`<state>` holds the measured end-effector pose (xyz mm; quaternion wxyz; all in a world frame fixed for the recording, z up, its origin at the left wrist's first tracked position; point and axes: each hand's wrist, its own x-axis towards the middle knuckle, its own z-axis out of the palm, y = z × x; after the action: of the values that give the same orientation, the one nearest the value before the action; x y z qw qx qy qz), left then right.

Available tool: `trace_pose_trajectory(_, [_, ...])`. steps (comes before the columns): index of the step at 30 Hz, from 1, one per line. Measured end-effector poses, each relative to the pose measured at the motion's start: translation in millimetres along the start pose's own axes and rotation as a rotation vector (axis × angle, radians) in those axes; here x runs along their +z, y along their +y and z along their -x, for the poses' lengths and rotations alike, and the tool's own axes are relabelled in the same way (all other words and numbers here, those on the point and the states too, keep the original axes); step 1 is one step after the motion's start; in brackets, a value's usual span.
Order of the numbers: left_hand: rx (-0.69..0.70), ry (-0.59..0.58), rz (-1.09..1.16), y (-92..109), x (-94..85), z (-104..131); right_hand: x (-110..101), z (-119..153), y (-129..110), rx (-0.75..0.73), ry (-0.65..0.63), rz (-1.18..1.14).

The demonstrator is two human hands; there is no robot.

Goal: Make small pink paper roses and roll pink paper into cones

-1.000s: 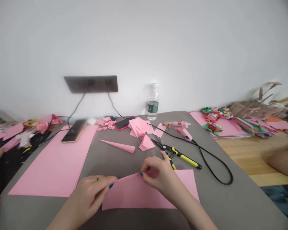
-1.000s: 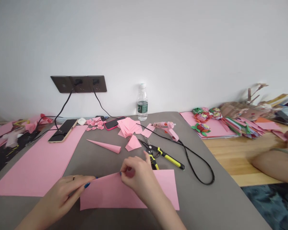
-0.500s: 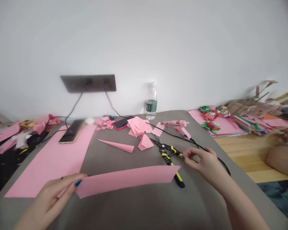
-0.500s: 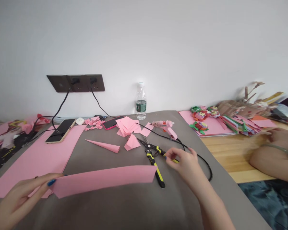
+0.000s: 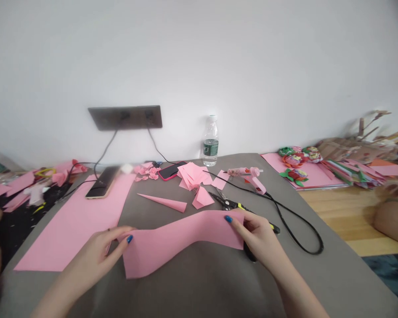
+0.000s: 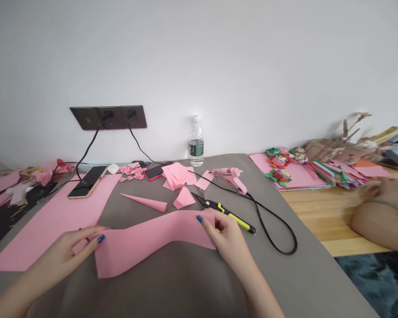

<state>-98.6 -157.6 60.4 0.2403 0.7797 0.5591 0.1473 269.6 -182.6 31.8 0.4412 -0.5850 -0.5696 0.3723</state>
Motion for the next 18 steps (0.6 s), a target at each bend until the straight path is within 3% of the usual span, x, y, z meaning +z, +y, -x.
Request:
trace_pose_trajectory(4, [0.193, 0.174, -0.242, 21, -0.8, -19, 1, 7, -16, -0.096, -0.001, 0.019])
trace_pose_trajectory(6, [0.272, 0.193, -0.278, 39, -0.9, -29, 3, 11, -24, -0.121, -0.018, 0.036])
trace_pose_trajectory(9, [0.375, 0.073, -0.176, 66, -4.0, -36, 5, 15, -30, -0.137, -0.011, 0.08])
trace_pose_trajectory(14, [0.368, -0.018, 0.164, 95, -6.0, -32, 3, 18, -30, -0.152, -0.018, 0.115])
trace_pose_trajectory(18, [0.312, -0.141, 0.103, 109, 6.9, -28, 7, 23, -33, -0.188, -0.037, 0.111])
